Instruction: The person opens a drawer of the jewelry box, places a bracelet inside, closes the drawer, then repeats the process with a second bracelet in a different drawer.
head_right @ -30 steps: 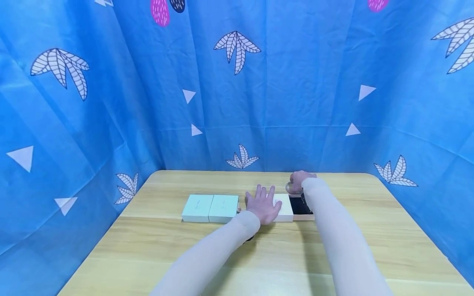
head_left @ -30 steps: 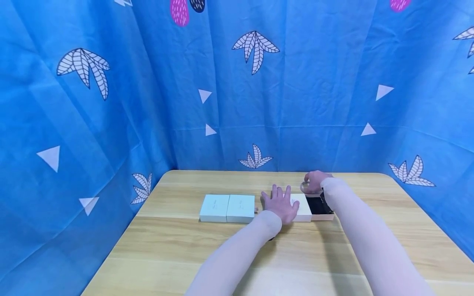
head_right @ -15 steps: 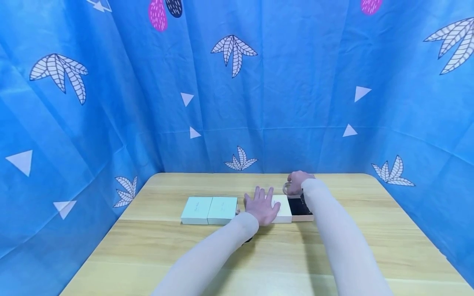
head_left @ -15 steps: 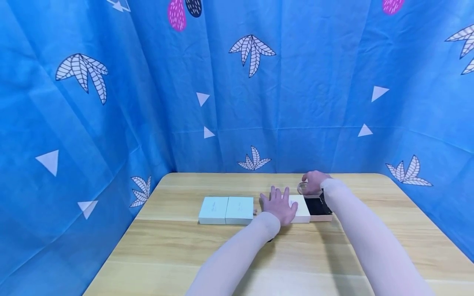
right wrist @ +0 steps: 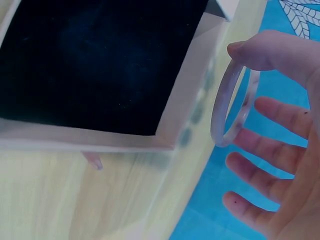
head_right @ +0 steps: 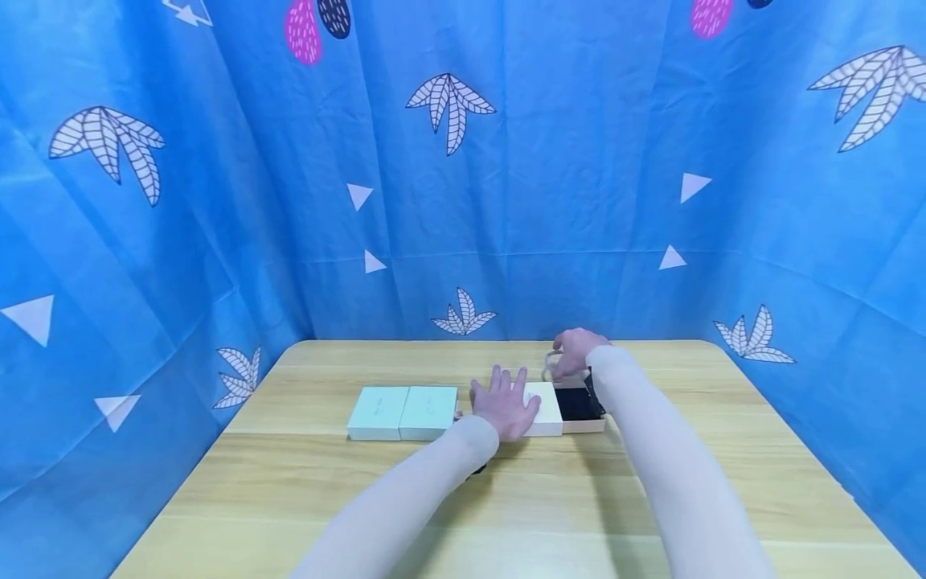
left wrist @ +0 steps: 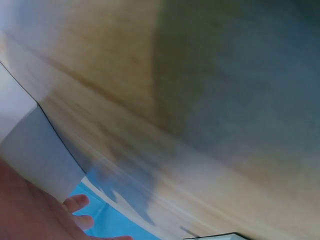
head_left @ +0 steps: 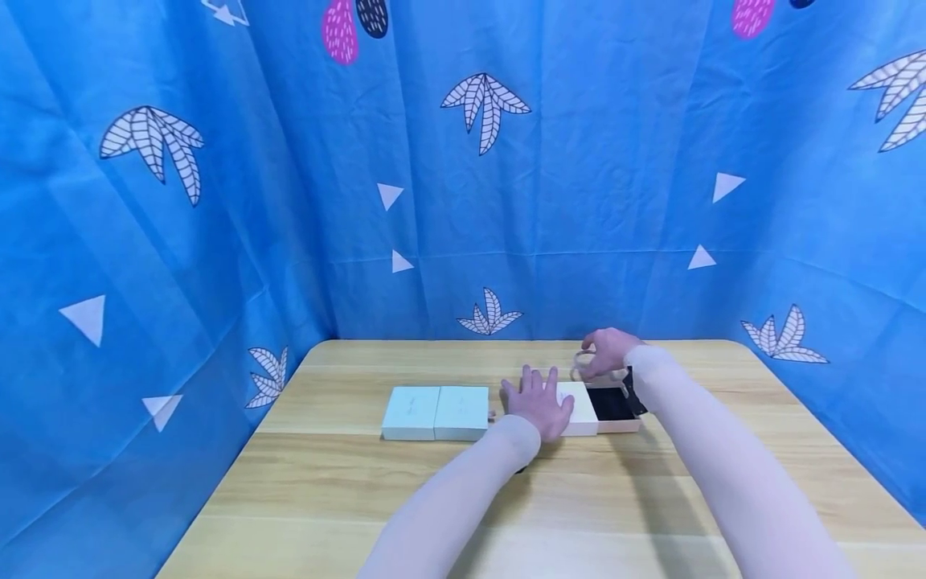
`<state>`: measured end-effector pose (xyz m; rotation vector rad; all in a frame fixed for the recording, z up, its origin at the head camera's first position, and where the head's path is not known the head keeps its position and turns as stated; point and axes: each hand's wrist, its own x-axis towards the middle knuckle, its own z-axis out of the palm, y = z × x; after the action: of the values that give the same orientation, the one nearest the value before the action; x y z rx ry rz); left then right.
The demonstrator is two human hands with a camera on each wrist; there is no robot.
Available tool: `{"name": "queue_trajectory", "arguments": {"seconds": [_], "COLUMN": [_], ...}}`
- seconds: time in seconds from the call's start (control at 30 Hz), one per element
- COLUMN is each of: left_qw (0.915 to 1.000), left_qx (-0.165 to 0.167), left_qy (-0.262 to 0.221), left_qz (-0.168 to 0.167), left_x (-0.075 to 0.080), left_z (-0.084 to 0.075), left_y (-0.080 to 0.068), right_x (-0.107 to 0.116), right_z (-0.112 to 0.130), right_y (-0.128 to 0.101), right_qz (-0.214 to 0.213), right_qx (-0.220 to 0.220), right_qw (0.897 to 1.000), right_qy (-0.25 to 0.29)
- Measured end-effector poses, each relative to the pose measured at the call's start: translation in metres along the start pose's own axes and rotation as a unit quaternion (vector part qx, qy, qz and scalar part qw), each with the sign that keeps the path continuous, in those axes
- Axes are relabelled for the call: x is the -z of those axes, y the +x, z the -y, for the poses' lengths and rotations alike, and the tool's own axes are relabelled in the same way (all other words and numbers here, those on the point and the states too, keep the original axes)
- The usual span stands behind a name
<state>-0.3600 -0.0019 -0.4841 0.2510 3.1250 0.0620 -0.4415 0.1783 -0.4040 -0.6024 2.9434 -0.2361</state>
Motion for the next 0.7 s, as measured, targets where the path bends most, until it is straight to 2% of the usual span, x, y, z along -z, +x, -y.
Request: {"name": "queue_trajectory", "arguments": {"seconds": [0.4, 0.7], "left_qw": [1.0, 1.0], "left_qx": [0.003, 0.0], "left_qy": [0.0, -0.002], "left_qz": [0.007, -0.004], "left_x": [0.0, 0.002], "left_z": [0.001, 0.001], "left_y": [0.001, -0.003], "right_x": [0.008, 0.013], "right_z": [0.003, 0.007], "right_y": [-0.011, -0.026], "right_qz": [0.005, 0.011], "right_qx": [0.007, 0.023], "right_qw": [1.0, 1.0], "right_qy": [-0.001, -0.003]}}
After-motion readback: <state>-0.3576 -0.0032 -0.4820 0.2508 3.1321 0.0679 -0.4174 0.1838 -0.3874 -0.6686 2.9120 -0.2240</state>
